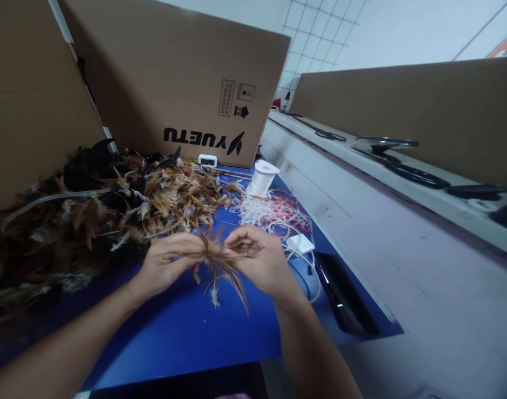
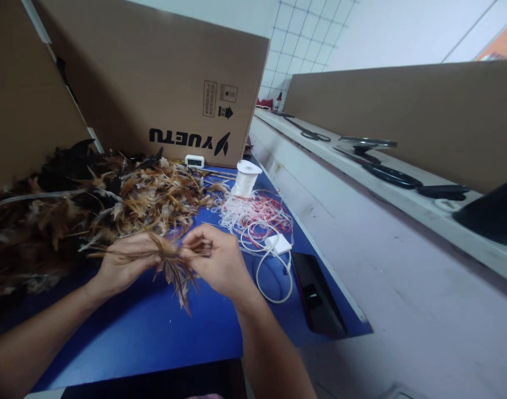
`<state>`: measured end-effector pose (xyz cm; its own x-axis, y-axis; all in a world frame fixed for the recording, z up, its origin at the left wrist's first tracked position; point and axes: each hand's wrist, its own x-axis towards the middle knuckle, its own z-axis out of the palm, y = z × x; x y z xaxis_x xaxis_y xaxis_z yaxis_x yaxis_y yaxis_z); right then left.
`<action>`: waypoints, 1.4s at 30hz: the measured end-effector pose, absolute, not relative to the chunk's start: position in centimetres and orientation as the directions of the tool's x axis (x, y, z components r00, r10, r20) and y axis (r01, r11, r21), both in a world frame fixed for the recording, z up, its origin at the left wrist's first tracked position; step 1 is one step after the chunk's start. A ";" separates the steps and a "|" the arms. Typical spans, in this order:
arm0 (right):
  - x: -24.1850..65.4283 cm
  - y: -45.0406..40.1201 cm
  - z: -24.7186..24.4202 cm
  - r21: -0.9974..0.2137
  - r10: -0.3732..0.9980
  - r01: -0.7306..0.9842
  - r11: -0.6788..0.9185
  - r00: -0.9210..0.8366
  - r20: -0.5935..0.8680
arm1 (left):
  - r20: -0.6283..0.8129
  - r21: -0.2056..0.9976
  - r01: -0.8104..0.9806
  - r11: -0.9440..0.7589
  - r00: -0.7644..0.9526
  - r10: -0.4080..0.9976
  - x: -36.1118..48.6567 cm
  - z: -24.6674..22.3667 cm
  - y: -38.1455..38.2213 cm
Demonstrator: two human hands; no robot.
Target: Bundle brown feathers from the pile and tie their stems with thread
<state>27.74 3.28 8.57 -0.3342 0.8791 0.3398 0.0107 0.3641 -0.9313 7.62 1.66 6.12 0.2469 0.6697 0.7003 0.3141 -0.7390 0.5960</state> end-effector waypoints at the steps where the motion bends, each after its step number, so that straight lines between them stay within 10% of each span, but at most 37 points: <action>1: 27.9 3.3 8.6 -0.930 0.876 -0.003 0.368 -0.334 0.347 | 0.719 0.564 0.321 -0.761 0.263 0.644 7.6 6.3 1.6; 8: 28.7 3.3 9.6 -0.746 0.707 0.122 0.654 -0.449 0.546 | 0.797 0.381 0.409 -0.829 0.310 0.519 7.3 5.9 1.4; 42: 28.8 3.3 9.6 -0.741 0.657 0.216 0.635 -0.657 0.371 | 0.806 0.240 0.490 -0.838 0.380 0.453 8.0 5.4 1.1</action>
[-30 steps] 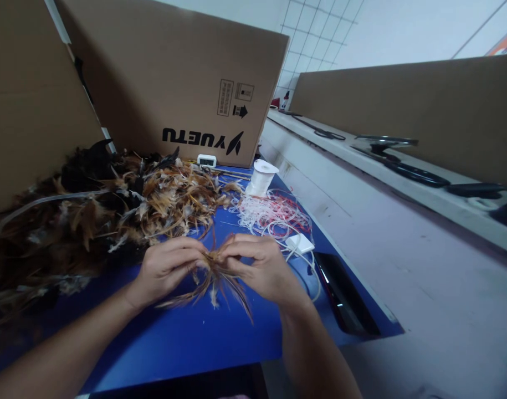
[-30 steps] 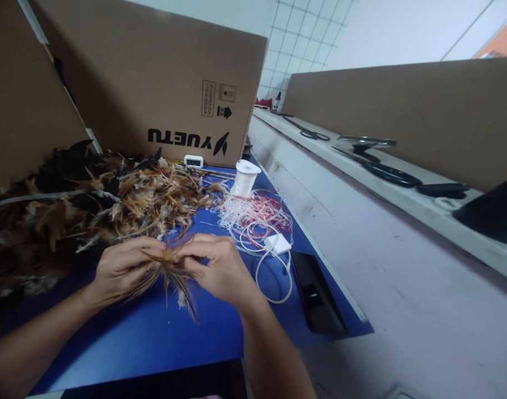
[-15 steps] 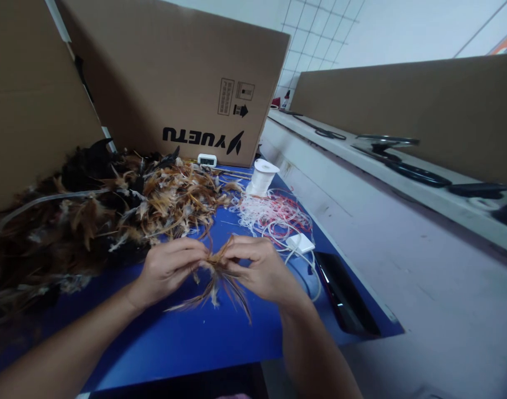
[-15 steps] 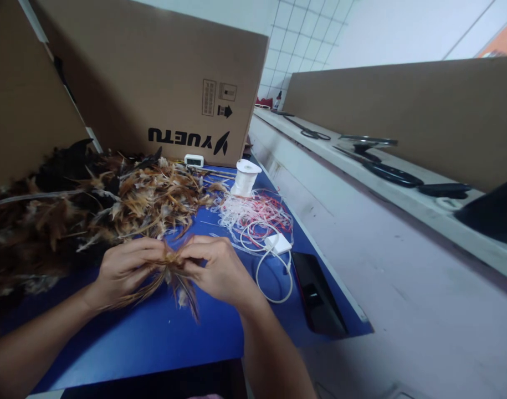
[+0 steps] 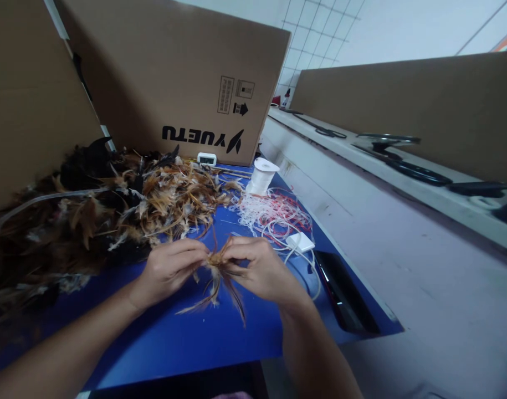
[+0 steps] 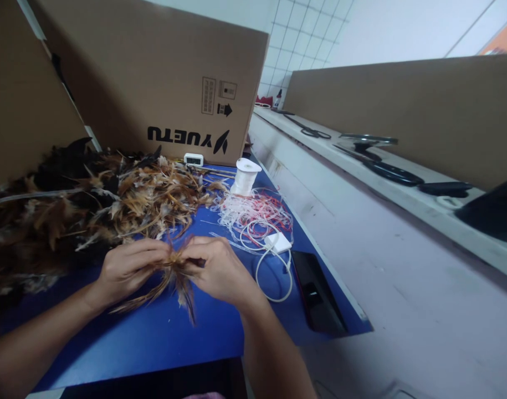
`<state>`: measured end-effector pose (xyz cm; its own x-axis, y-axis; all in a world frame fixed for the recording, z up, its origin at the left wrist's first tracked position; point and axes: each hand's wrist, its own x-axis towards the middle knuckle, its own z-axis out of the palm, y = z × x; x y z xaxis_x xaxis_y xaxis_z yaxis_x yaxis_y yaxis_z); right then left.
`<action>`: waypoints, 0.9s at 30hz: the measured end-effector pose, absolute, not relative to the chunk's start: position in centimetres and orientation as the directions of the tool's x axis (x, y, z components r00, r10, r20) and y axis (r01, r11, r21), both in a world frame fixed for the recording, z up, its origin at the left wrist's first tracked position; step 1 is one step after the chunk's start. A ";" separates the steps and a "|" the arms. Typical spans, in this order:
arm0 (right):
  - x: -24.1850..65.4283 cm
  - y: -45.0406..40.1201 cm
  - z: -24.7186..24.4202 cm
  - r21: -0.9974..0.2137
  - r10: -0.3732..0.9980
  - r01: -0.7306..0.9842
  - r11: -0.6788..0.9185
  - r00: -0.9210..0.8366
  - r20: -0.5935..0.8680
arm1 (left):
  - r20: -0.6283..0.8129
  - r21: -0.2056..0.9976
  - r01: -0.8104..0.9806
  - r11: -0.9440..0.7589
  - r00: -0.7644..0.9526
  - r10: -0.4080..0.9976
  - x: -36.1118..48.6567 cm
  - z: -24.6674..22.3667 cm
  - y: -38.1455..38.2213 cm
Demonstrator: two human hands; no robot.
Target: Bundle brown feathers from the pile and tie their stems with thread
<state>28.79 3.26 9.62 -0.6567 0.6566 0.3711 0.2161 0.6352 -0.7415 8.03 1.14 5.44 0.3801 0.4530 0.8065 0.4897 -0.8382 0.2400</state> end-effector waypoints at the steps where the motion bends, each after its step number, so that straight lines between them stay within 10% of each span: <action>1: 28.8 3.3 9.6 -0.741 0.659 0.223 0.634 -0.657 0.365 | 0.803 0.236 0.493 -0.838 0.386 0.454 8.0 5.4 1.1; 13: 28.7 3.0 9.3 -0.802 0.747 0.266 0.534 -0.593 0.301 | 0.784 0.266 0.500 -0.824 0.385 0.487 8.1 5.3 1.3; 27: 29.2 4.0 9.9 -0.894 0.898 -0.352 0.277 -0.236 0.371 | 0.567 0.757 0.227 -0.613 0.238 0.789 7.7 5.8 1.3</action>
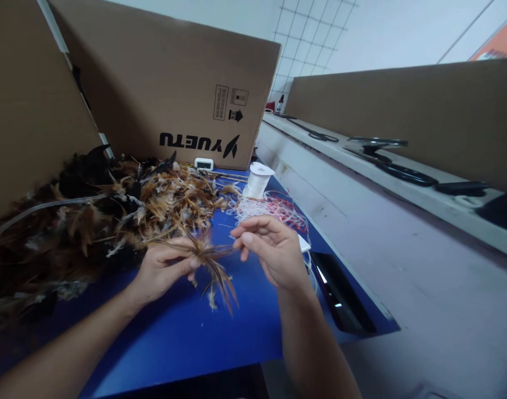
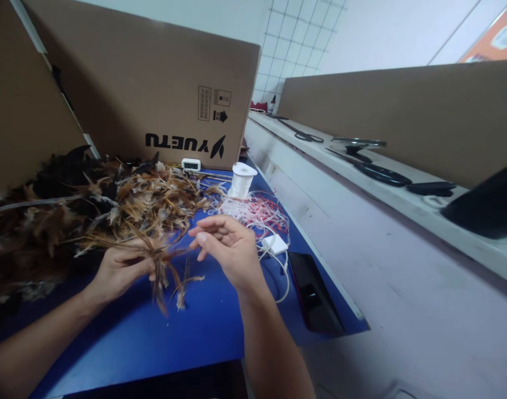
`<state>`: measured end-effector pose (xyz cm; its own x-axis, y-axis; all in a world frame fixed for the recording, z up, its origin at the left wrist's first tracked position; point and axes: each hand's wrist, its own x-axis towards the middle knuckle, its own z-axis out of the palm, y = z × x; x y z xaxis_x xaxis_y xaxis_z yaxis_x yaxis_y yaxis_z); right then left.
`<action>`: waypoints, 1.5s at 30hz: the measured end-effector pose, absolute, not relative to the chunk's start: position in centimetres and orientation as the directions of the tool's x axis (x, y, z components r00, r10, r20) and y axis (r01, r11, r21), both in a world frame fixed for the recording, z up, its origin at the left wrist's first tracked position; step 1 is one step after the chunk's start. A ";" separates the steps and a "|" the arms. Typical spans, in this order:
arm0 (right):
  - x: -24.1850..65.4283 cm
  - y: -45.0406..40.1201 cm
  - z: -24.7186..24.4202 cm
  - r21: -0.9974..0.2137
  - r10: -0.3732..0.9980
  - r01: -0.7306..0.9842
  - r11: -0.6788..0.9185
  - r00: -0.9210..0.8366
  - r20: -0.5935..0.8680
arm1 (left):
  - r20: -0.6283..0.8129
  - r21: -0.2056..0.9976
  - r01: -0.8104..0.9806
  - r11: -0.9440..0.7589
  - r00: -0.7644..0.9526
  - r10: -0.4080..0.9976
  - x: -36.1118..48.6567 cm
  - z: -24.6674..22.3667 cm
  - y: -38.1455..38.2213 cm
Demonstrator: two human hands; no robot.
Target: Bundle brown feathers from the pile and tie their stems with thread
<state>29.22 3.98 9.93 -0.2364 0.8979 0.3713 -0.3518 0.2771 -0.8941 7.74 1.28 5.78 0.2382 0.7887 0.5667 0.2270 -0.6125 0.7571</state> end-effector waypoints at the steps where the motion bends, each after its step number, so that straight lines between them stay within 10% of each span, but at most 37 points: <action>1: 29.2 4.2 9.9 -0.887 0.907 -0.365 0.283 -0.198 0.371 | 0.547 0.779 0.210 -0.590 0.232 0.804 7.7 5.6 1.3; 15: 29.6 5.7 8.6 -0.888 0.886 0.074 0.454 0.062 0.459 | 0.343 0.939 -0.072 -0.338 0.092 0.935 7.4 4.6 1.7; 19: 30.5 6.9 7.9 -0.672 0.819 0.574 0.467 0.005 0.574 | 0.374 0.914 -0.191 -0.359 0.050 0.926 7.7 5.5 1.7; 23: 31.0 7.9 6.8 -0.345 0.925 0.877 0.335 -0.237 0.295 | 0.398 0.897 -0.230 -0.376 0.053 0.916 7.6 6.0 1.6; 35: 29.8 9.9 4.5 -0.229 0.945 0.920 0.319 -0.291 0.150 | 0.375 0.897 -0.242 -0.371 -0.028 0.926 6.9 5.9 1.9; 45: 30.9 10.8 4.2 -0.426 0.946 0.844 0.325 -0.288 0.152 | 0.356 0.912 -0.202 -0.356 -0.036 0.934 6.9 5.9 2.0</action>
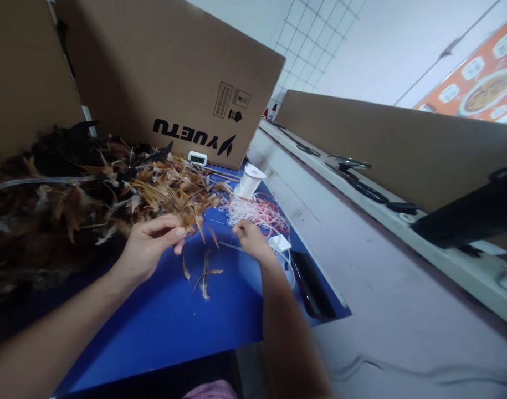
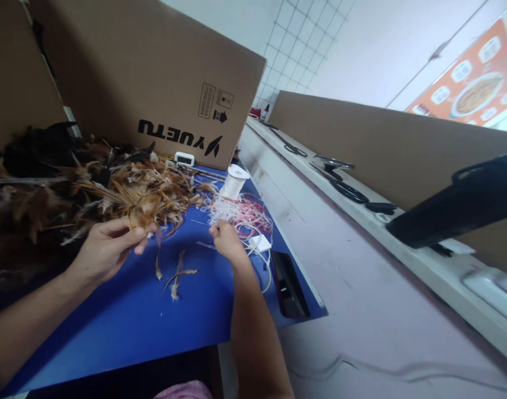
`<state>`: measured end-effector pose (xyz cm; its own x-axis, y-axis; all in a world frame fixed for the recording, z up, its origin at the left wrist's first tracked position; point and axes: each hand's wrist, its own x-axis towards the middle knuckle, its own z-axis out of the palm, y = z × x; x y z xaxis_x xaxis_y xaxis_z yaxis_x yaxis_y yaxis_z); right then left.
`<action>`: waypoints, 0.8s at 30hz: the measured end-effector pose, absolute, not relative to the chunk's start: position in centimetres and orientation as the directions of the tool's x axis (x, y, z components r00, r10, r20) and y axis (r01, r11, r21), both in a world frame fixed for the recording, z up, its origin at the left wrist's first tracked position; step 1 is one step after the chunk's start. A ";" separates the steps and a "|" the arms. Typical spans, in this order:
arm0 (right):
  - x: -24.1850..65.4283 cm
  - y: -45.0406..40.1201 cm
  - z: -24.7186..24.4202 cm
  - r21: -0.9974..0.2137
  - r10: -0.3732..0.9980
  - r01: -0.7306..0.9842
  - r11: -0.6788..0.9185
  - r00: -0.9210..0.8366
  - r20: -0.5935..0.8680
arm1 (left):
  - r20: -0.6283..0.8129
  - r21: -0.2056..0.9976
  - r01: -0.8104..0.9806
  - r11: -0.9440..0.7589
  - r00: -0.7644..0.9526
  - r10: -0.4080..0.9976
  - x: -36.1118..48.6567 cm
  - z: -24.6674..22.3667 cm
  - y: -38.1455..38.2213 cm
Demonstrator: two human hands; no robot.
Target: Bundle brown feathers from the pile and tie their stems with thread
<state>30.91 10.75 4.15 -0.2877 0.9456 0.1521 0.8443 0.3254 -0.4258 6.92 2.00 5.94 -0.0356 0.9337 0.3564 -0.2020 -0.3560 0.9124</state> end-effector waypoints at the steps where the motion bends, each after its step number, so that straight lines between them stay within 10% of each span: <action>1: 31.3 10.7 4.4 -0.447 0.947 0.835 0.320 -0.274 0.166 | 0.356 0.914 -0.198 -0.355 -0.034 0.934 6.9 5.9 2.0; 14: 32.2 10.1 4.2 -0.438 0.938 0.838 0.326 -0.343 0.043 | 0.320 0.925 -0.205 -0.319 -0.030 0.947 7.1 5.5 2.2; 24: 31.3 11.5 3.5 -0.451 0.981 0.885 0.114 -0.028 0.193 | 0.337 0.917 -0.228 -0.327 0.004 0.942 7.2 5.5 2.1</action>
<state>31.35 11.53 3.48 -0.0282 0.9808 0.1928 0.8851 0.1142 -0.4513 7.22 2.10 5.49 0.0041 0.9416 0.3366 -0.2282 -0.3268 0.9171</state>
